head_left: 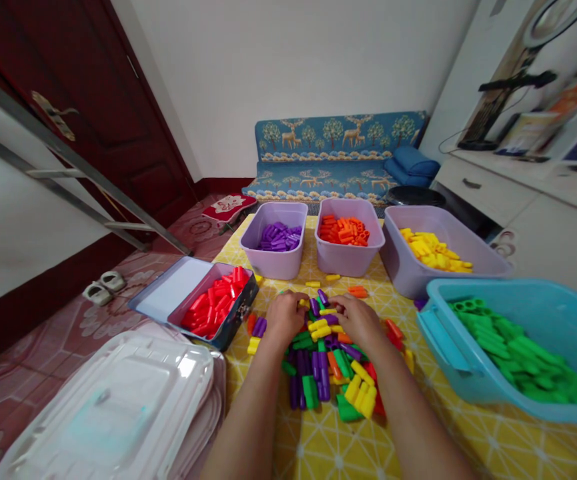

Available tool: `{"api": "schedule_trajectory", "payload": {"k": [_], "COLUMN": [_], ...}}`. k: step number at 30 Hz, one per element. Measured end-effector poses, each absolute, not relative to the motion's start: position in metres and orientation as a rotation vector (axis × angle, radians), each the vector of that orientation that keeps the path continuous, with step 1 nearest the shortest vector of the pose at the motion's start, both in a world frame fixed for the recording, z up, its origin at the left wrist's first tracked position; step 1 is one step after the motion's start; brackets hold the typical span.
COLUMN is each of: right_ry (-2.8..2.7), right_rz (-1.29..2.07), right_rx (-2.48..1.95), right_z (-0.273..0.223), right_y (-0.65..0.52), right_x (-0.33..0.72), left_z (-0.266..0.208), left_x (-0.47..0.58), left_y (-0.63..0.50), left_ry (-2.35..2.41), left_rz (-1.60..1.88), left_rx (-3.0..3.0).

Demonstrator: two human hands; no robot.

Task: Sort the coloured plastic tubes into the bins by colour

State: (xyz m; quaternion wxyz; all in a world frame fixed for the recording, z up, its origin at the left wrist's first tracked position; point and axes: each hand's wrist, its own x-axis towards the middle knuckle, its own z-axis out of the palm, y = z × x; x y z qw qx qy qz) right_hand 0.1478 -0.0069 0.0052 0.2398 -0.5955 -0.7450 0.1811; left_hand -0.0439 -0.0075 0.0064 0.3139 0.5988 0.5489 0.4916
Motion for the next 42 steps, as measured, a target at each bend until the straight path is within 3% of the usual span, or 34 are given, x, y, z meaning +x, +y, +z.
{"api": "schedule_trajectory", "payload": {"k": [9,13,18,22,37,42], "right_ry": [-2.084,-1.799,-1.240,-1.241,-1.395,-0.828], "right_rz": [0.487,0.611,0.990,1.327,1.304,0.955], "right_rx": [-1.608,-1.587,-1.284,-1.114,-1.201,-0.897], "right_z": [0.002,-0.003,0.008,0.025,0.052,0.067], "right_y": [-0.008,-0.002,-0.001,-0.010,-0.016,-0.011], "right_x": [0.150,0.155,0.151,0.136,0.159,0.177], "left_z": [0.015,0.014,0.015,0.020,0.004,-0.002], "left_x": [-0.029,-0.030,-0.030,-0.026,-0.032,-0.029], "left_y": [-0.005,-0.006,-0.008,-0.010,-0.006,-0.003], "left_ry": [1.105,1.069,1.047,0.988,1.082,1.127], "left_rz": [1.203,1.225,1.259,1.227,1.294,1.309], "left_rx": [1.195,1.069,1.031,1.122,1.305,1.329]}}
